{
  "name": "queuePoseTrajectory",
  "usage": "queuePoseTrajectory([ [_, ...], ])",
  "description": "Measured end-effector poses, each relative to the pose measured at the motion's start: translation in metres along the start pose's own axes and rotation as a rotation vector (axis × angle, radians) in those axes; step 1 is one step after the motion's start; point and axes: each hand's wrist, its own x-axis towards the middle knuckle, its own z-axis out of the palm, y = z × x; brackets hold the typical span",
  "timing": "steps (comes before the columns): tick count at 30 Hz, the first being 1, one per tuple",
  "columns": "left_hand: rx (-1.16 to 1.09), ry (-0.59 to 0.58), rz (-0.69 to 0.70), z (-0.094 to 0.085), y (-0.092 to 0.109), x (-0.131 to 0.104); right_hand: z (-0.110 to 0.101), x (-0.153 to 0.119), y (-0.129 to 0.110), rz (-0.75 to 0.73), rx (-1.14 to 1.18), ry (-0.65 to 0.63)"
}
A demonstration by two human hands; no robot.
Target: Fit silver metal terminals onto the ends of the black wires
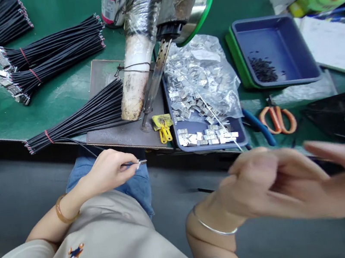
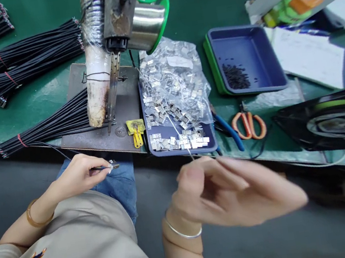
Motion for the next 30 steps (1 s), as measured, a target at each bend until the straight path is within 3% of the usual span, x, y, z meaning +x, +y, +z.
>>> queuePoseTrajectory([
  [2,-0.046,0.070,0.002,0.000,-0.007,-0.005,-0.005,0.010,0.002,-0.090,-0.138,-0.014],
  [5,-0.114,0.314,0.053,-0.003,-0.014,-0.004,-0.004,0.023,0.018,-0.041,-0.383,-0.263],
  [8,0.100,0.539,0.181,-0.011,-0.019,0.011,0.007,0.035,0.044,-0.016,-0.517,-0.361],
  [9,0.240,0.546,0.202,-0.014,-0.020,0.018,0.012,0.038,0.051,-0.030,-0.527,-0.400],
  [13,0.675,0.377,0.090,-0.019,-0.023,0.044,0.030,0.049,0.065,-0.103,-0.567,-0.582],
  [17,0.702,0.307,0.077,-0.019,-0.022,0.048,0.037,0.054,0.065,-0.170,-0.723,-0.668],
  [20,0.507,0.258,0.171,-0.024,-0.017,0.034,0.036,0.056,0.068,-0.188,-0.745,-0.635],
  [25,-0.026,0.007,0.292,-0.032,0.002,0.012,0.025,0.052,0.056,-0.129,-0.506,-0.417],
  [28,-0.298,0.023,0.152,-0.027,0.008,0.012,0.017,0.037,0.027,-0.031,-0.289,-0.224],
  [30,-0.471,0.075,0.026,-0.021,0.008,0.017,0.015,0.022,0.005,0.059,-0.105,-0.194],
])
